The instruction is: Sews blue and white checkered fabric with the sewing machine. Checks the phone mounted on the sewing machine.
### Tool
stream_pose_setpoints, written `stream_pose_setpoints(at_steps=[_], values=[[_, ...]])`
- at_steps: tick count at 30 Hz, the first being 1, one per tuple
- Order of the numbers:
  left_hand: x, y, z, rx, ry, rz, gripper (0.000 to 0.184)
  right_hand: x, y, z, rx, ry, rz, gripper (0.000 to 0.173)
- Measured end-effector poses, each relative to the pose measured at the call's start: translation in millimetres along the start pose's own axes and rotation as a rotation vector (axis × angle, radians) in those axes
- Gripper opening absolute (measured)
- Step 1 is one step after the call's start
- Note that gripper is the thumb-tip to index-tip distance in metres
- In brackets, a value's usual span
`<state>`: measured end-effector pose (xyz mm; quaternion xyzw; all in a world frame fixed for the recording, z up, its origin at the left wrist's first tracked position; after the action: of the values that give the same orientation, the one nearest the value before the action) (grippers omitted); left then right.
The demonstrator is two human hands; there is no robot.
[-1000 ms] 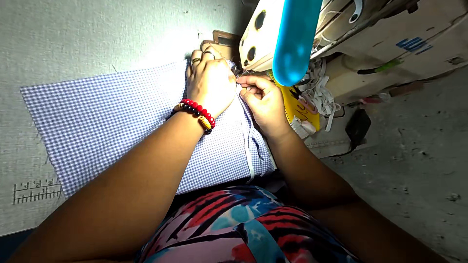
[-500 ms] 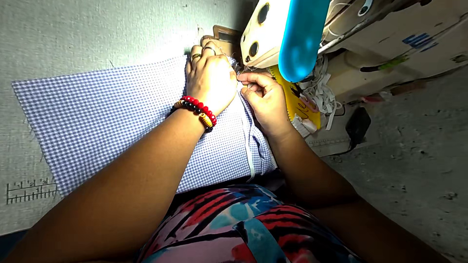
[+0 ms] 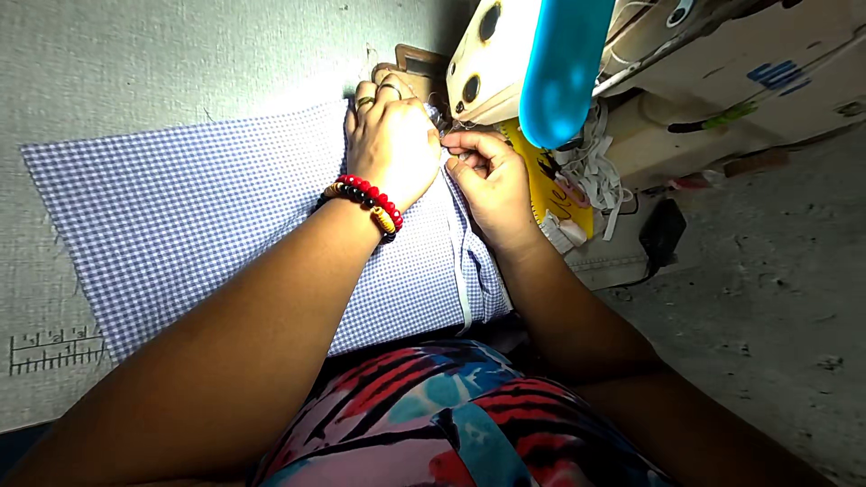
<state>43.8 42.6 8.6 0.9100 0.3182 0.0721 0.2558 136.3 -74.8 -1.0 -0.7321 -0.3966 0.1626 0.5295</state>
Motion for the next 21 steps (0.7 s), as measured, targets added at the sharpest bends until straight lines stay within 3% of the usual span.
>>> stream_pose_setpoints(at_steps=[21], values=[[-0.5,-0.2,-1.0,-0.016,0.025,0.003,0.031,2.4,1.4,-1.7,0.011,-0.012,-0.008,0.022]])
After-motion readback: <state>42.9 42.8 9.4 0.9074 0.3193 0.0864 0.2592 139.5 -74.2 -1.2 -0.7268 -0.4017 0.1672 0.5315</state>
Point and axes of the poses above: each hand's wrist, its own x-axis towards the middle knuckle, its own z-axis out of the palm, y = z × x, the point moved 6 cm from there along x, towards the middle knuckle, and after that the axes turned 10 degrees about x, right-handed, at the moved point
